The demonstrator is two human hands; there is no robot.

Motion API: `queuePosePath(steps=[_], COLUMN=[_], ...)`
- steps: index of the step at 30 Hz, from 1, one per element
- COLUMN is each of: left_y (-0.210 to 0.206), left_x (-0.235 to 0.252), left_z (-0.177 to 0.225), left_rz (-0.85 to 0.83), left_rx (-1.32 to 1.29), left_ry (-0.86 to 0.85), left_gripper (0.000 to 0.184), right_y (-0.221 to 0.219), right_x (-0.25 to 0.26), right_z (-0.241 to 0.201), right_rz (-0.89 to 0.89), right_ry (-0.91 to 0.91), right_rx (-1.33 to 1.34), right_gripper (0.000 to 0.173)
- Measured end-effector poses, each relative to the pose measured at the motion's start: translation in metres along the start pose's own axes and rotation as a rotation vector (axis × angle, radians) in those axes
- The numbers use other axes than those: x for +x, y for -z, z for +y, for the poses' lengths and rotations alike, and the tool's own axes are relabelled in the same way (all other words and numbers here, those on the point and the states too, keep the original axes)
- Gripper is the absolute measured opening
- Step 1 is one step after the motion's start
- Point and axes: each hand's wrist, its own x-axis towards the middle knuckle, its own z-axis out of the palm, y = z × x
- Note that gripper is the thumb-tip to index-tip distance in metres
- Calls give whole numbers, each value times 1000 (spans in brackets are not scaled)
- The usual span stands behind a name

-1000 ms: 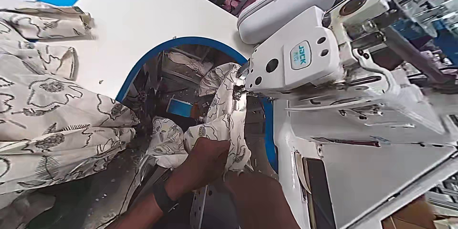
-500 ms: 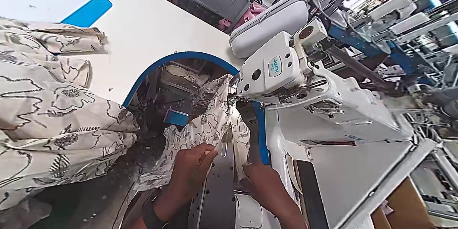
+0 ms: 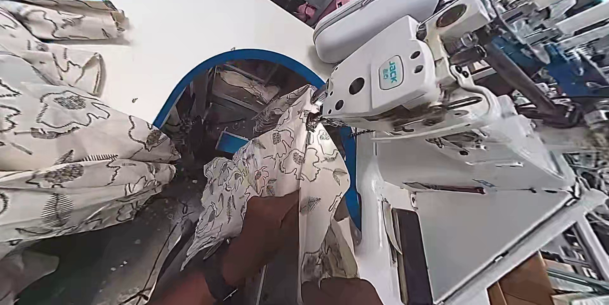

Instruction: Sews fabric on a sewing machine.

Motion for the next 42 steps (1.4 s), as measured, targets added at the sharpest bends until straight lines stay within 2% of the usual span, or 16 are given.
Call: queuePosePath(steps=[2, 4, 8, 11, 14, 19, 22, 26, 31, 34, 37, 38, 39, 40, 41, 42], left_y=[-5, -2, 24, 32, 37, 46, 46, 51, 42, 33, 22, 23, 26, 25, 21, 11], left_x=[12, 25, 33, 33, 40, 50, 41, 40, 39, 53, 60, 62, 69, 78, 90, 101], left_z=[-4, -3, 30, 26, 16, 18, 16, 12, -5, -19, -19, -12, 0, 13, 24, 33], left_rz=[12, -64, -494, -577, -676, -833, -811, -833, -674, -677, -603, -569, -574, -615, -692, -784], left_rx=[-44, -12, 77, 76, -12, -54, -64, -151, -290, -409, -425, -354, -226, -84, 45, 139], left_ry=[13, 74, 283, 235, 198, 235, 212, 217, 210, 224, 312, 360, 396, 408, 384, 331], left_gripper=[24, 25, 41, 34, 35, 38, 25, 19, 24, 25, 18, 26, 42, 53, 55, 48], right_y=[6, 9, 18, 17, 16, 11, 0, -1, -6, -13, -19, -14, -3, 9, 18, 21], right_x=[7, 15, 18, 19, 16, 16, 21, 29, 46, 62, 71, 64, 52, 39, 31, 26], right_z=[0, -3, 1, 11, 8, -1, -6, -3, 13, 32, 54, 63, 74, 86, 99, 107], right_rz=[-22, -26, -17, -32, -23, 123, 196, 236, 419, 570, 681, 699, 727, 761, 795, 819], right_ry=[-19, -66, -96, -88, -94, -138, -146, -149, -86, -8, 8, -20, -60, -97, -109, -104], right_rx=[-6, -48, -76, -48, -56, -155, -252, -318, -444, -514, -340, -212, -87, 26, 131, 230], right_gripper=[24, 23, 20, 16, 17, 17, 15, 11, 12, 20, 22, 26, 28, 29, 28, 25])
